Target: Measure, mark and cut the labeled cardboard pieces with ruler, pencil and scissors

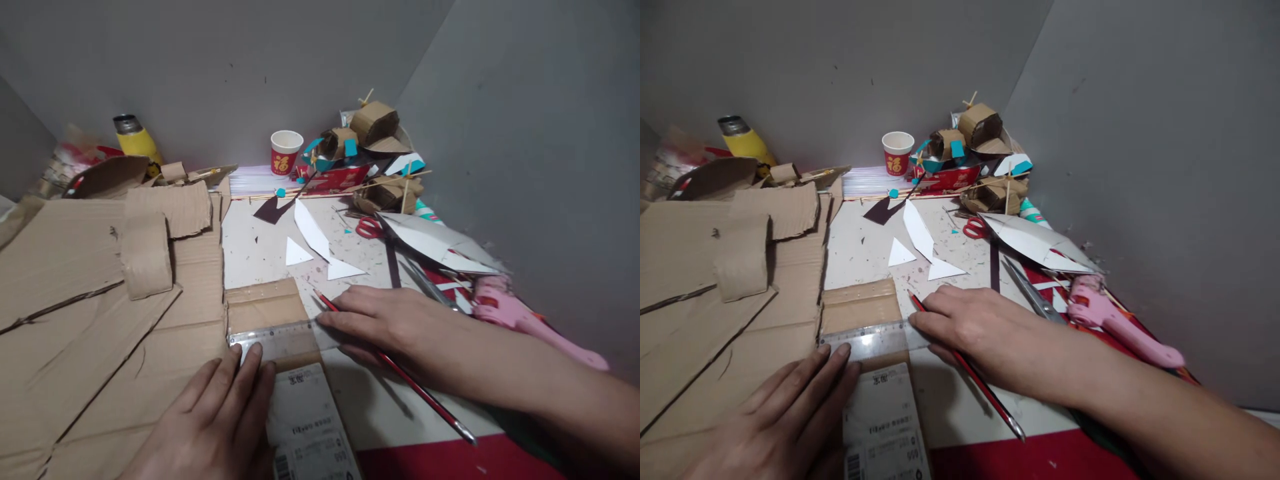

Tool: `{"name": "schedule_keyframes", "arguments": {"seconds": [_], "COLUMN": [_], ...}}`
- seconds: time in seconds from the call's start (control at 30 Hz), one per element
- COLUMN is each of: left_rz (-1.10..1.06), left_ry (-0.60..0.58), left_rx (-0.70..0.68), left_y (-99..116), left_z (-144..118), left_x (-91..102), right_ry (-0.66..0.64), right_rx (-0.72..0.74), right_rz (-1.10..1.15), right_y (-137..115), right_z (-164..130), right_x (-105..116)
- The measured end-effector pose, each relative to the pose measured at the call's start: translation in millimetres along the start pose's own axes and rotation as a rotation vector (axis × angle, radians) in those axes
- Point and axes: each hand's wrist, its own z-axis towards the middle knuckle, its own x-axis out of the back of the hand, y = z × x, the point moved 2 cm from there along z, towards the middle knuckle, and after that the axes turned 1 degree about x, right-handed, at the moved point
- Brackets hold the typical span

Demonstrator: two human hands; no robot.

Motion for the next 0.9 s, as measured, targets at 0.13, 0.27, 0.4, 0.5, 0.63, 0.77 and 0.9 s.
{"name": "schedule_keyframes", "arguments": {"seconds": [0.13,0.27,0.4,0.5,0.63,0.77,0.9], "left_rz": [0.0,0.003,-0.032,-0.064,-0.105,-0.111,-0.099], "left_ry": [0.005,0.06,0.038,0.04,0.13,0.113,0.105], "left_rx": [0.004,-0.016,0.007,0.034,0.082,0.111,0.126], "left_y": [-1.9,-4.5,-4.3,-1.5,2.5,3.9,5.8], "left_z": [4.8,6.1,4.9,5.0,5.7,6.2,6.5], "left_x": [1.4,4.4,4.7,1.6,-5.2,-11.3,-16.1], "right_ry": [-0.024,-0.032,-0.008,0.098,0.258,0.215,0.298], "right_rx": [-0.003,-0.01,-0.013,0.027,-0.017,-0.191,-0.298], "right_rz": [-0.012,-0.023,-0.002,0.092,0.39,0.79,1.164], "right_y": [-2.6,-0.8,-1.3,-7.5,-16.5,-16.9,-9.4], "right_z": [2.1,2.0,1.7,1.0,4.6,28.3,59.9], "right_x": [2.8,0.8,2.2,11.4,23.7,13.7,-14.9]}}
